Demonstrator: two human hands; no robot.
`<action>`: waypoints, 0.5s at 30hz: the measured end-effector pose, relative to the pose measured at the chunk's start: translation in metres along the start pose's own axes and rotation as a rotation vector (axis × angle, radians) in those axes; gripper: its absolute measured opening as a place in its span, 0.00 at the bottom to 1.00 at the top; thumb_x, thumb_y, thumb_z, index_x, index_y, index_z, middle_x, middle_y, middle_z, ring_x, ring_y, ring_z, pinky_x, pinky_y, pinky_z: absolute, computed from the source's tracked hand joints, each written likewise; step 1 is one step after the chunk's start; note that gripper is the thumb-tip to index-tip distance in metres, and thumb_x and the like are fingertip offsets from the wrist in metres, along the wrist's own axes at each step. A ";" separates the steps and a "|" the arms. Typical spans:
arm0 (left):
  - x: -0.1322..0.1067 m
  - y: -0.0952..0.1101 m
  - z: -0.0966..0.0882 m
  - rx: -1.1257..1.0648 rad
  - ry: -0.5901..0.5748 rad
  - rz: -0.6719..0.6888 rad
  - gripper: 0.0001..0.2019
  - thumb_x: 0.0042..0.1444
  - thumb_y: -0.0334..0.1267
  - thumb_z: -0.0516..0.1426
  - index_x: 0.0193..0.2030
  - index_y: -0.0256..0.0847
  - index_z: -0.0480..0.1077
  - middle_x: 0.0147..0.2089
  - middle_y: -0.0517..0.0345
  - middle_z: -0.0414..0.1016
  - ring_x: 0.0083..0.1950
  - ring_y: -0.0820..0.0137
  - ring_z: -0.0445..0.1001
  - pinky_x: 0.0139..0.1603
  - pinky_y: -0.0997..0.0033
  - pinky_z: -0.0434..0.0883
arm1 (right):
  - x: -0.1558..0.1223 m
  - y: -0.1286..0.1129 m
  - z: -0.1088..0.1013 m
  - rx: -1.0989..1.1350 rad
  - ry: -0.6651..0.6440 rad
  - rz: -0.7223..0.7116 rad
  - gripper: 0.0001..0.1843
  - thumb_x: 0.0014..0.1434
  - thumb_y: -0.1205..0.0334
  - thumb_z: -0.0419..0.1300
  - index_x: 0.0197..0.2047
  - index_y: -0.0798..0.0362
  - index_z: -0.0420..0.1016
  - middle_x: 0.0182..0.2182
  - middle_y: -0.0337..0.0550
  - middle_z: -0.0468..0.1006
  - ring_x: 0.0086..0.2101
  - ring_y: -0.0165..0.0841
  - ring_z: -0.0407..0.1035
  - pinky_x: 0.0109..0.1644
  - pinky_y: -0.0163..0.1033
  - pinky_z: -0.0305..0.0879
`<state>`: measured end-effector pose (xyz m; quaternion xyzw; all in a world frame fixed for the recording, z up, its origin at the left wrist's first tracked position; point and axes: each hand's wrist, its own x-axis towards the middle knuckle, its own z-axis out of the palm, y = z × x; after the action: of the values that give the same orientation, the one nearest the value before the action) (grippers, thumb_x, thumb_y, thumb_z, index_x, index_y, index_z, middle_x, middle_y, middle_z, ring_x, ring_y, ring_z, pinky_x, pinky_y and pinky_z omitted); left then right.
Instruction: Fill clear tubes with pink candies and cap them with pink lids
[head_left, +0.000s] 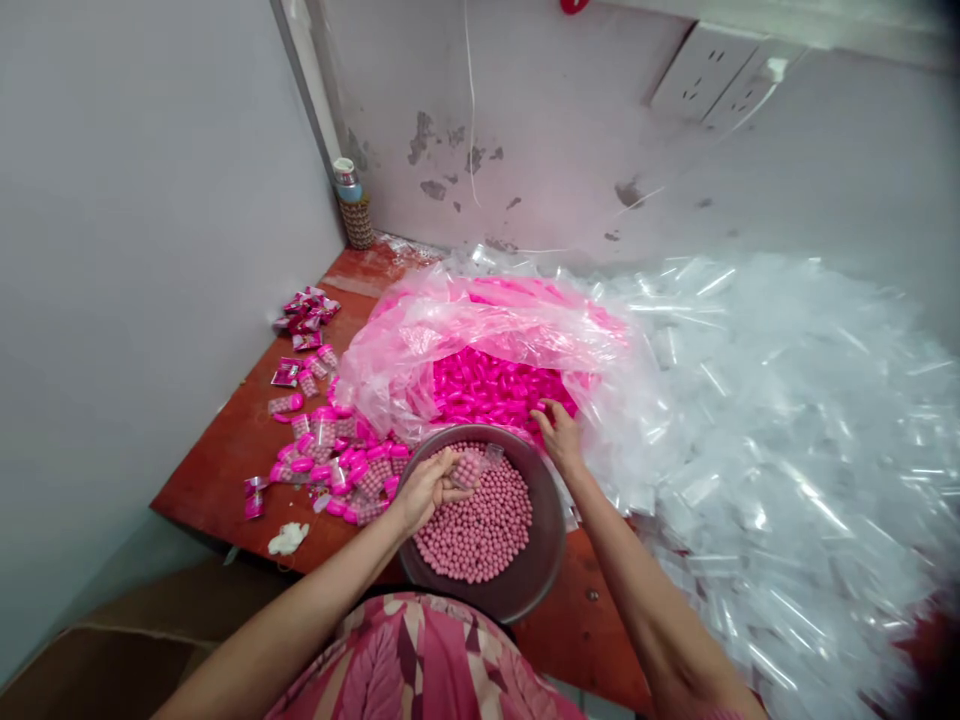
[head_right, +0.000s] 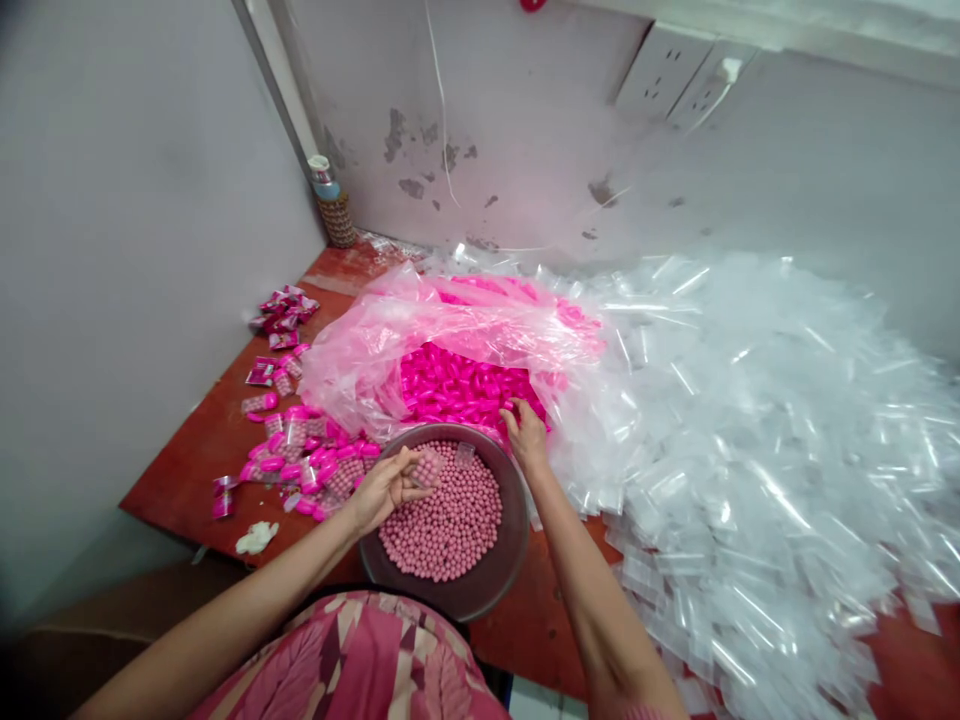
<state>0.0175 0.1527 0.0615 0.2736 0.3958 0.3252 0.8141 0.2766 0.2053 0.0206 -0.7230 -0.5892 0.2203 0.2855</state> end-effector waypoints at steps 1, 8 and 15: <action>0.000 -0.001 0.001 0.031 -0.002 0.011 0.22 0.56 0.52 0.49 0.43 0.34 0.69 0.38 0.48 0.75 0.36 0.67 0.75 0.40 0.63 0.73 | -0.009 -0.009 -0.006 0.031 -0.016 -0.042 0.21 0.57 0.53 0.49 0.49 0.57 0.67 0.43 0.52 0.74 0.42 0.40 0.68 0.46 0.44 0.62; -0.006 -0.003 0.009 0.391 -0.018 0.165 0.16 0.46 0.40 0.60 0.43 0.37 0.74 0.39 0.54 0.77 0.41 0.65 0.73 0.45 0.67 0.68 | -0.082 -0.078 -0.027 0.110 -0.321 -0.382 0.15 0.57 0.54 0.54 0.45 0.50 0.70 0.37 0.43 0.77 0.37 0.34 0.70 0.41 0.37 0.65; -0.035 0.000 0.010 0.683 -0.023 0.342 0.11 0.49 0.35 0.57 0.40 0.42 0.76 0.41 0.55 0.78 0.44 0.64 0.73 0.48 0.69 0.64 | -0.114 -0.105 -0.027 -0.103 -0.405 -0.543 0.11 0.61 0.58 0.49 0.40 0.54 0.69 0.32 0.47 0.76 0.33 0.33 0.70 0.36 0.35 0.63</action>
<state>0.0092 0.1245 0.0827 0.5948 0.4210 0.3027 0.6144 0.1949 0.1044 0.1091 -0.4947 -0.8154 0.2453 0.1741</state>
